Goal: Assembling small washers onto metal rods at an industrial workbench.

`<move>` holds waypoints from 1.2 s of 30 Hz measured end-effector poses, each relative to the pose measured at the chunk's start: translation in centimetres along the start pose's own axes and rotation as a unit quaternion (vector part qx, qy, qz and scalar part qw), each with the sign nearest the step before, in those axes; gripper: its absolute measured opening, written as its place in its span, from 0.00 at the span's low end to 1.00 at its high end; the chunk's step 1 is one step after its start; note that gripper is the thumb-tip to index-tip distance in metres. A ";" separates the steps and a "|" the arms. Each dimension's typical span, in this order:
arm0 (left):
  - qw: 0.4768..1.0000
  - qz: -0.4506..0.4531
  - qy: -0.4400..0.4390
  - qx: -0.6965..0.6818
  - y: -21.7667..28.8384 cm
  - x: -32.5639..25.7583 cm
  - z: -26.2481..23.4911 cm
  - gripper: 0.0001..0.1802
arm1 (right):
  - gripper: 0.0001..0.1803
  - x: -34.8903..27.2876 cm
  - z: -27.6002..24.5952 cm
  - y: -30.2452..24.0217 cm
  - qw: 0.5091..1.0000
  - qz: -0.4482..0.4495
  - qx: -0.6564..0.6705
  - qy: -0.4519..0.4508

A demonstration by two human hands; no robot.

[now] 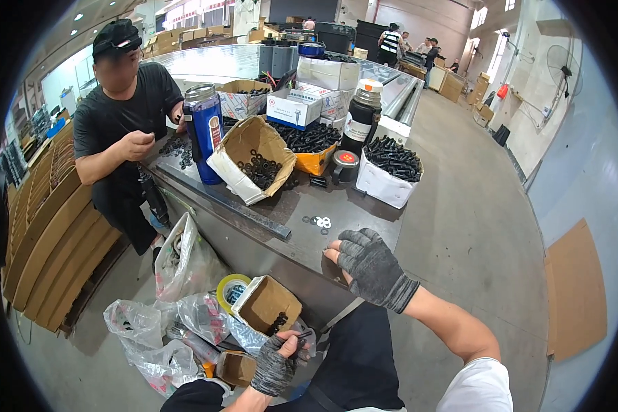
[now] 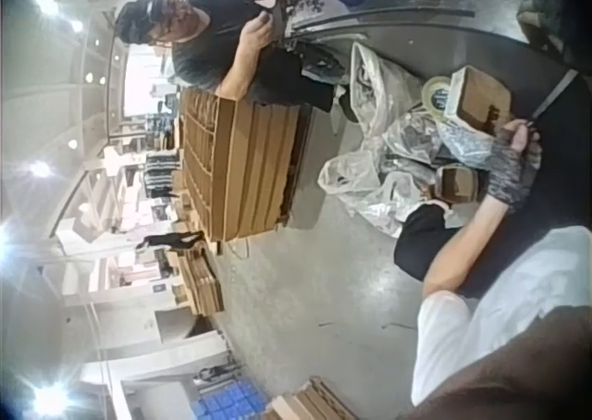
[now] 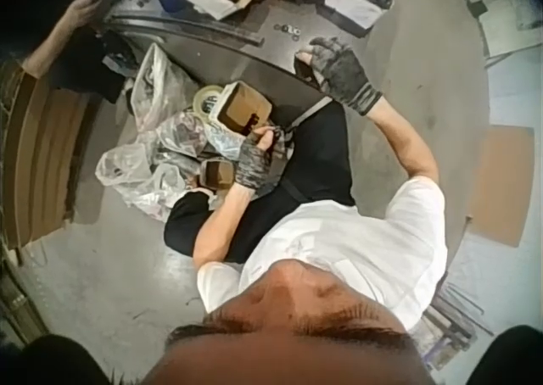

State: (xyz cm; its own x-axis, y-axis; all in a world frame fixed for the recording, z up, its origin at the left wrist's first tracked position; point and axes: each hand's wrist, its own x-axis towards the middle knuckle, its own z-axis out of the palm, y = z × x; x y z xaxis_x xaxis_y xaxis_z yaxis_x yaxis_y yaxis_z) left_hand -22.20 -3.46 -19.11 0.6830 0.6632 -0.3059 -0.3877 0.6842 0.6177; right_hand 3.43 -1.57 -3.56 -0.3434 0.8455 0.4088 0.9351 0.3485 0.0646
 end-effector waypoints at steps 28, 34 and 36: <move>0.997 0.008 -0.017 -0.069 1.0 -0.7 0.6 0.14 | 0.18 -4.7 2.9 -4.2 0.976 0.068 0.005 0.206; 0.998 0.010 -0.019 -0.058 1.7 -1.3 0.7 0.15 | 0.18 -4.7 2.8 -4.6 0.979 0.056 -0.002 0.196; 0.998 0.009 -0.016 -0.065 1.2 -1.1 0.5 0.14 | 0.18 -5.1 3.1 -4.7 0.978 0.031 -0.001 0.208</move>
State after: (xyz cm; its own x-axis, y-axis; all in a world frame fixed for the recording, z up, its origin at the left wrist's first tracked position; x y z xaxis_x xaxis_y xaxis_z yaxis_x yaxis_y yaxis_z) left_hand -23.11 -3.49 -17.64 0.6937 0.6669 -0.2722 -0.4751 0.7076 0.5230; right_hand 0.49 -6.27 -8.72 -0.2209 0.6271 0.7469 0.9534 0.3001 0.0299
